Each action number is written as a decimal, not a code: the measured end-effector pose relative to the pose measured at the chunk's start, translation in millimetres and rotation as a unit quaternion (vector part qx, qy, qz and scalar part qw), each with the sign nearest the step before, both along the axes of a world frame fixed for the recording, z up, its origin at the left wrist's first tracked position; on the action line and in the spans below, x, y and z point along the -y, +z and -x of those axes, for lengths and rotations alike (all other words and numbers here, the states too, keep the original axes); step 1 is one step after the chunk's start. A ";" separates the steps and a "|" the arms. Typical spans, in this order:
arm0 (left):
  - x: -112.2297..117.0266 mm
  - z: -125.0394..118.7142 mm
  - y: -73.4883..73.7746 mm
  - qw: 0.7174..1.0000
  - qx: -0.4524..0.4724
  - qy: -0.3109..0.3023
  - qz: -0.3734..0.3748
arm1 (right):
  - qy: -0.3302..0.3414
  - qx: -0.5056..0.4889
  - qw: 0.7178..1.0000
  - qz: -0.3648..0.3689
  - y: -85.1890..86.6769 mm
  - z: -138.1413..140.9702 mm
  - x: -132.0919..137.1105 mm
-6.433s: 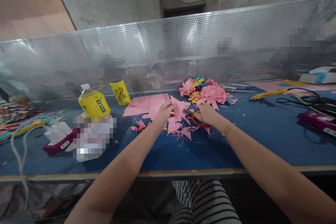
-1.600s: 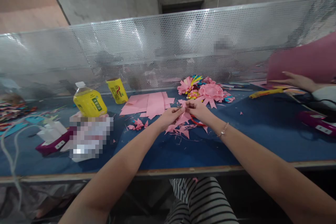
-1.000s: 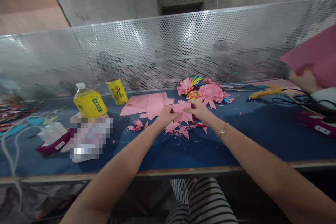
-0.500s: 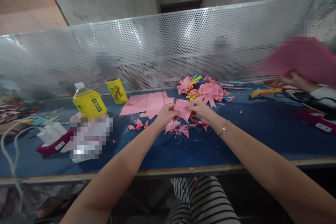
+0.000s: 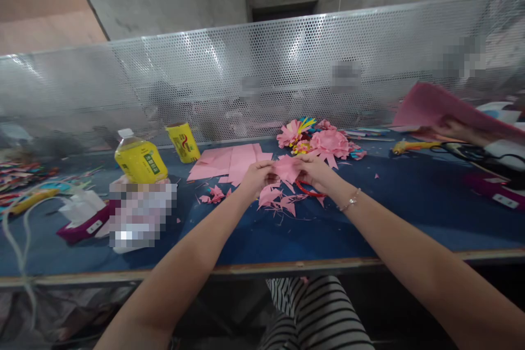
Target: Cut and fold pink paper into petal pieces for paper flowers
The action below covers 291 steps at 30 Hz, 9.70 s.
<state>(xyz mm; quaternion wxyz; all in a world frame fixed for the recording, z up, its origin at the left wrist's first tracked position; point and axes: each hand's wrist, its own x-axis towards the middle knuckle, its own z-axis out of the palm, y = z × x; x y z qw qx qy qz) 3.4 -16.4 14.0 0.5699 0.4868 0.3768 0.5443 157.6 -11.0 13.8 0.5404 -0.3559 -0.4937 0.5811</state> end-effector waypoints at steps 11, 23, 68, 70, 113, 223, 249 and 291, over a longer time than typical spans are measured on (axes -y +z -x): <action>0.9 3.3 4.5 0.999 0.031 0.015 -0.023 | 0.019 -0.057 0.998 0.017 8.5 -3.1 4.9; -5.8 4.8 -6.7 0.975 -0.099 0.094 -0.175 | 0.046 -0.029 0.998 -0.009 -1.6 0.9 -2.6; 14.4 -8.0 -2.4 0.970 -0.182 -0.103 -0.123 | -0.003 0.081 0.981 -0.176 1.7 6.7 6.3; 15.1 -8.7 -2.4 0.970 -0.185 -0.095 -0.125 | -0.001 0.073 0.982 -0.174 0.9 7.2 6.2; 14.8 -6.1 1.9 0.974 -0.194 -0.051 -0.107 | -0.006 0.149 0.968 -0.202 -4.5 1.3 -1.7; 6.5 5.4 -3.0 0.967 -0.207 -0.133 -0.071 | -0.012 0.312 0.917 -0.246 -6.4 -5.2 -7.1; 0.3 2.3 -5.3 0.944 -0.267 0.015 -0.196 | 0.040 0.328 0.925 -0.189 -1.7 -3.3 3.1; 8.1 7.5 -4.3 0.903 -0.337 -0.250 -0.097 | -0.061 0.261 0.944 -0.192 -8.1 -11.5 -13.7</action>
